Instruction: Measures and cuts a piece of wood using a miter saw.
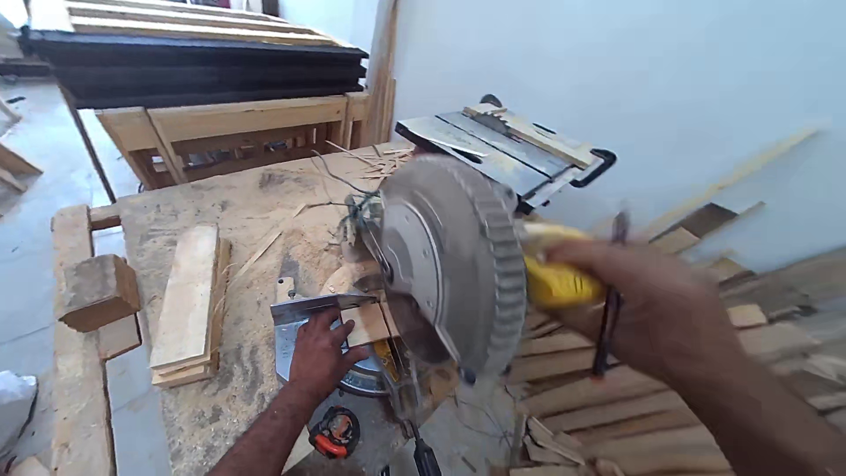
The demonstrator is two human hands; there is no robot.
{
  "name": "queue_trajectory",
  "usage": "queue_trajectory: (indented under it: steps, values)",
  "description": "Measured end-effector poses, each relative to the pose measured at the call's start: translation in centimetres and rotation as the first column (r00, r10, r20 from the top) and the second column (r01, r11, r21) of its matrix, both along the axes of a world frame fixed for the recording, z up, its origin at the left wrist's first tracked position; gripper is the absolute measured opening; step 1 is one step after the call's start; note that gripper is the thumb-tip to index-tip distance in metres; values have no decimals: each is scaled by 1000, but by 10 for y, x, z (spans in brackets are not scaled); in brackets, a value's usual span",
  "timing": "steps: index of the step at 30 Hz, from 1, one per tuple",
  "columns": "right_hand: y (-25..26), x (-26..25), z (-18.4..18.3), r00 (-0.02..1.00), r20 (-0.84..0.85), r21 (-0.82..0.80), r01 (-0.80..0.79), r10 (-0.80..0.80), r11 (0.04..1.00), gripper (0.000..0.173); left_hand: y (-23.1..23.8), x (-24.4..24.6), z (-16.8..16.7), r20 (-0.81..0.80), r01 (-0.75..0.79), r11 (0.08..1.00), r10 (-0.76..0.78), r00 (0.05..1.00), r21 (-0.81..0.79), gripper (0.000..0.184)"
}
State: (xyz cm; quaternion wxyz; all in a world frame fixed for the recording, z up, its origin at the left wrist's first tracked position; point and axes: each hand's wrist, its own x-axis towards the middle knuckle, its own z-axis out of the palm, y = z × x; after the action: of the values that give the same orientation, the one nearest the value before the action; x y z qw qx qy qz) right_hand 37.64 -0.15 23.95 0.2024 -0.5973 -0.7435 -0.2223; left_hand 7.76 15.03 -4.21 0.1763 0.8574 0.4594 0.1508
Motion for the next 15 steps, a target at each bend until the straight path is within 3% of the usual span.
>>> queue_trajectory:
  steps: [3,5,7,9,12,15]
  values:
    - [6,15,3,973,-232,301,62,10,952,48,-6,4,15,-71,32,997,-37,997,-66,63]
    - [1,24,-37,890,-452,362,247,-62,899,49,-16,-2,32,-91,2,983,-19,996,-183,60]
    - [1,23,-111,705,-658,83,418,-265,905,50,-34,-20,41,15,-93,959,101,995,-267,73]
    - [18,21,-184,578,-701,-289,305,-418,907,54,-59,-49,39,164,-210,919,276,947,-334,91]
    - [52,9,-262,641,-642,-430,152,-421,890,58,-104,-100,21,208,-376,827,490,846,-418,89]
    - [79,0,-288,711,-554,-447,184,-432,875,64,-131,-122,4,76,-444,800,513,855,-403,85]
